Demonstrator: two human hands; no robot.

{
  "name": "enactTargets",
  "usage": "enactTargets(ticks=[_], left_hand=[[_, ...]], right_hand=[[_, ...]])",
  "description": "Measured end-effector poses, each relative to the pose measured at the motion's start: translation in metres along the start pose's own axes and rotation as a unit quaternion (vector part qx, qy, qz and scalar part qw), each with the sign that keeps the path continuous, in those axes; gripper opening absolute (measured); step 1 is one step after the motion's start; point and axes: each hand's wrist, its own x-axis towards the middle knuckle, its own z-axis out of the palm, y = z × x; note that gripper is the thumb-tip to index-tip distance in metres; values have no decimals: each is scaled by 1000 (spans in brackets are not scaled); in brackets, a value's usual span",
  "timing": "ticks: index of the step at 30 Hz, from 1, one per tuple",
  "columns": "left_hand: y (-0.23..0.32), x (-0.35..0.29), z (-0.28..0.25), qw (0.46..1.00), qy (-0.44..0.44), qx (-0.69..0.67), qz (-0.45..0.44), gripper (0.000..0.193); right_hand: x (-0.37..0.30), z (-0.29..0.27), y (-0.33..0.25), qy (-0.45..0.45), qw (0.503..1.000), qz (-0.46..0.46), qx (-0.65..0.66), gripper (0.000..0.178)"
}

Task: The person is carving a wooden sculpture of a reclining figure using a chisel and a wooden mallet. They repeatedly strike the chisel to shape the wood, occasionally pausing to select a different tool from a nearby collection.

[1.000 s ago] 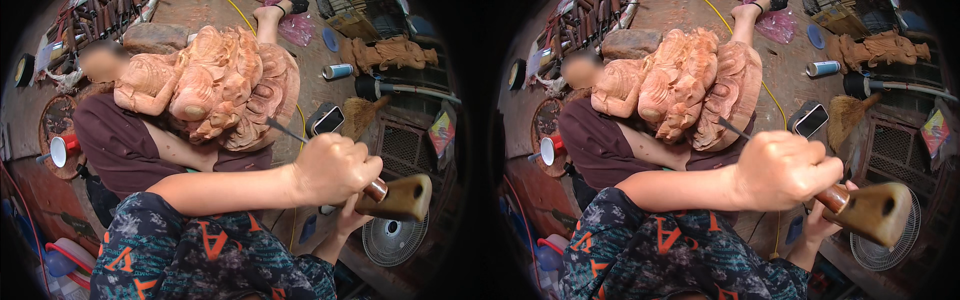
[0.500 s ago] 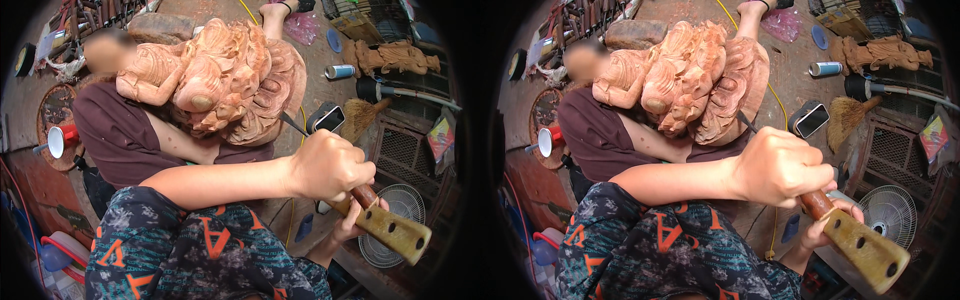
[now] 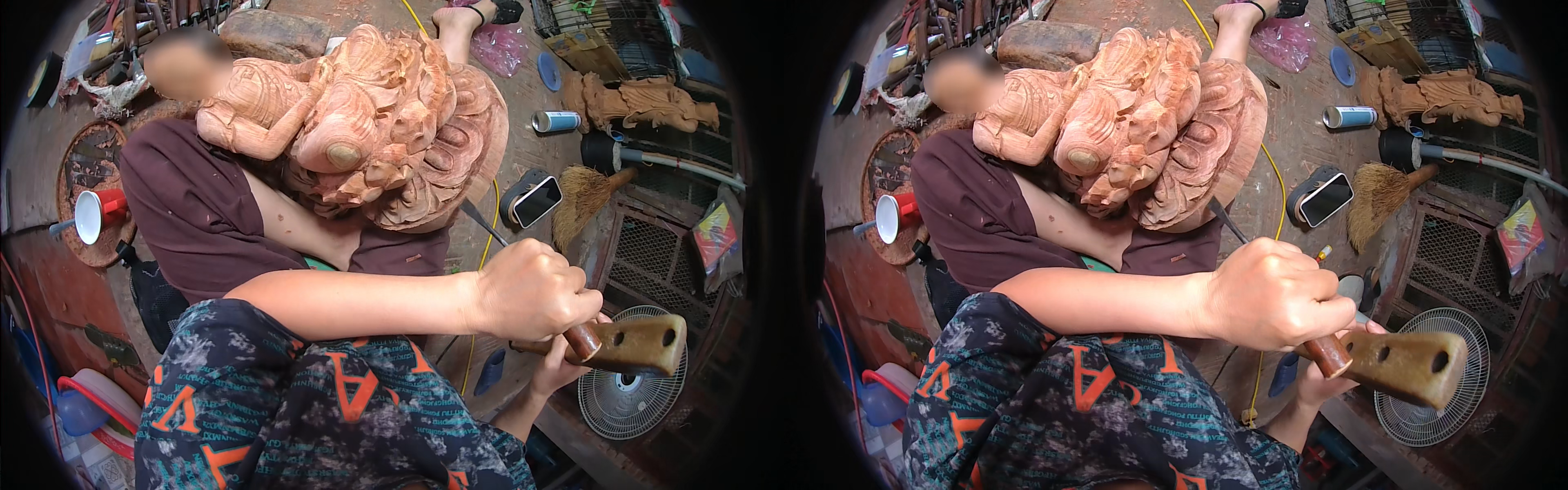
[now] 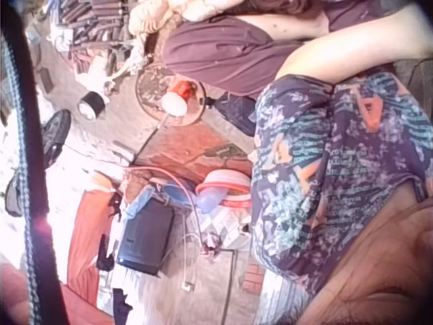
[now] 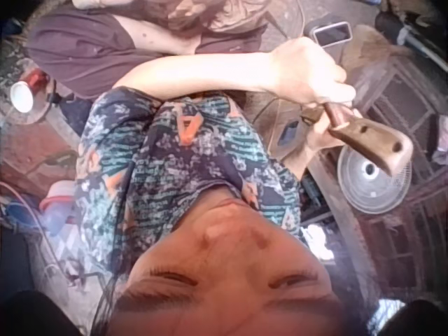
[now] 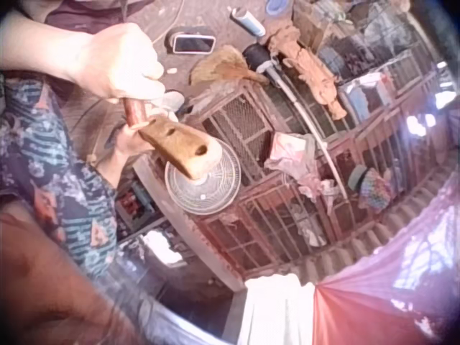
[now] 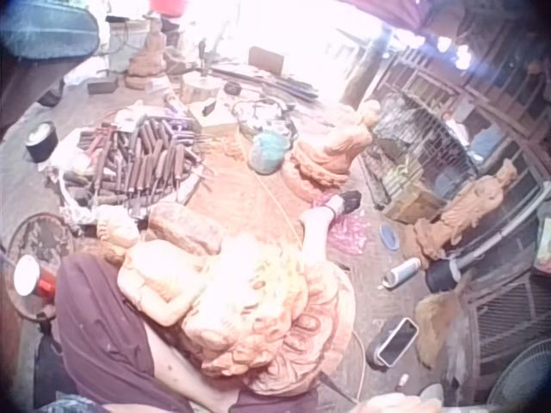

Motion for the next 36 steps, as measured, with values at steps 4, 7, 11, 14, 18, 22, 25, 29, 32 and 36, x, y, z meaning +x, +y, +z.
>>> enactTargets(ticks=[4, 7, 11, 14, 18, 22, 25, 29, 32, 36], left_hand=[[-2, 0, -3, 1000, 2, -6, 5, 22], [-3, -1, -3, 1000, 7, 0, 10, 21], [-9, 4, -8, 1000, 14, -25, 10, 20], [-12, 4, -7, 999, 24, -34, 1, 21], [-14, 7, -4, 998, 50, -32, -27, 21], [5, -11, -6, 997, -11, 75, 1, 18], [0, -23, -6, 999, -11, 12, 50, 18], [-6, -29, -11, 997, -24, -30, 72, 24], [-9, -30, -16, 993, -21, -63, 96, 25], [-10, -35, -19, 993, -42, -53, 95, 27]], right_hand=[[-4, -6, -2, 29, 999, -7, 31, 61], [-3, -5, -4, 38, 997, -45, 52, 65], [-6, -1, -3, 76, 991, -75, -81, 61], [-8, -3, -4, -10, 900, -173, -400, 51], [-18, -11, 6, 8, 950, -56, -307, 39], [-26, -4, 6, -23, 966, -88, -241, 44], [-32, 2, -1, -24, 995, -27, -92, 47], [-34, 15, -10, 22, 995, -67, -77, 47], [-39, 18, -10, 29, 992, -111, -59, 48], [-49, 9, 2, 4, 949, -167, -267, 30]])
